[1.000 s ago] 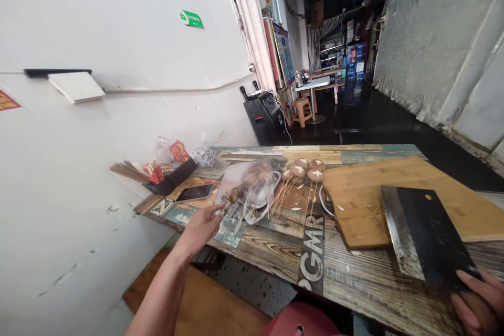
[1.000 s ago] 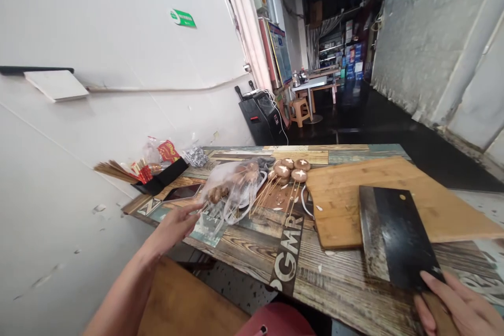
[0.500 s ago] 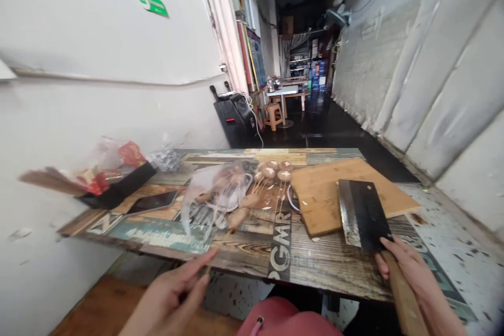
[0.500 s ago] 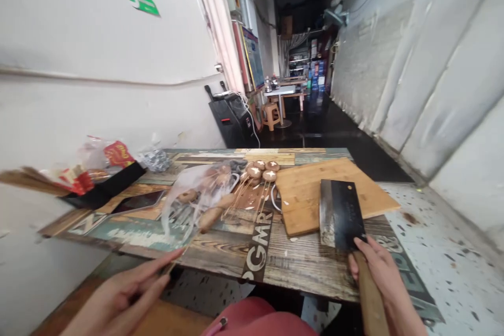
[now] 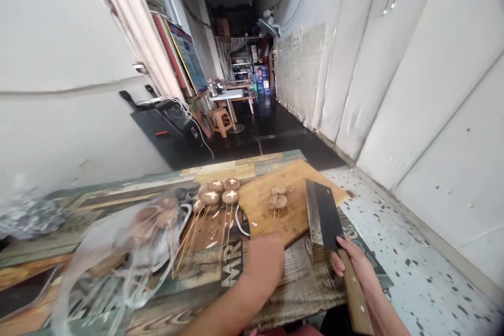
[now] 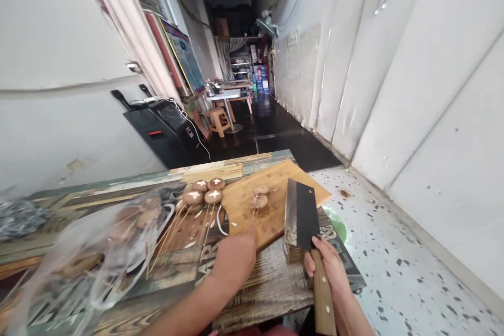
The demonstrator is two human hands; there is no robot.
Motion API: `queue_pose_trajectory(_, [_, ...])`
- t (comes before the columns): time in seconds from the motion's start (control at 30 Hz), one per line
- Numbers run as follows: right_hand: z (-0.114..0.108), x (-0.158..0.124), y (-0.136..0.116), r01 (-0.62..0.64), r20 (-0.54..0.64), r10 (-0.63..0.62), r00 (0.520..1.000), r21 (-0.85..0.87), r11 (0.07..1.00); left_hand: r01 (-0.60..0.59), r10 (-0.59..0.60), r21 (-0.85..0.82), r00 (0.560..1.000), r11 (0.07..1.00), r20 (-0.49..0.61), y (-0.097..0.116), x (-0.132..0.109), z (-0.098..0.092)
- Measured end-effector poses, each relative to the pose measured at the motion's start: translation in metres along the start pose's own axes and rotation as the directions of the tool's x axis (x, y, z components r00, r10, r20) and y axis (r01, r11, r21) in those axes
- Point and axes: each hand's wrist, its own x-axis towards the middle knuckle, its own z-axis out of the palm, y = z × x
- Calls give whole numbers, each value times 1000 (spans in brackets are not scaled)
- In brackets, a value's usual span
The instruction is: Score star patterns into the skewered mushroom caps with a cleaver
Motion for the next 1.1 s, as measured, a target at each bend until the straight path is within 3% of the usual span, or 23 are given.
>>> queue_pose_trajectory(0.1, [5,-3,-4,-17,-7,18,1000,58,998,-124,130,-96,990,988,55,3,-3,2])
queue_pose_trajectory(0.2, [8,-5,-9,-20,-29,22,999,77,997,-199,211,-224,977,954,34,-10,6,2])
queue_pose_trajectory(0.33, [11,-4,-13,-6,-70,10,998,55,998,-218,176,-362,974,907,-145,-38,46,10])
queue_pose_trajectory(0.5, [15,-11,-16,20,-124,-27,992,-61,998,-248,197,-567,969,786,-151,-44,85,26])
queue_pose_trajectory(0.73, [29,-54,-60,-20,-137,-23,990,-308,951,-212,24,-688,962,694,-272,-28,71,43])
queue_pose_trajectory(0.9, [38,-72,-92,-100,-85,60,995,-613,784,-221,-47,-745,946,629,-320,-32,65,56])
queue_pose_trajectory(1.1, [36,-77,-93,-188,-75,183,980,-631,752,-270,-14,-755,938,597,-346,-34,65,64])
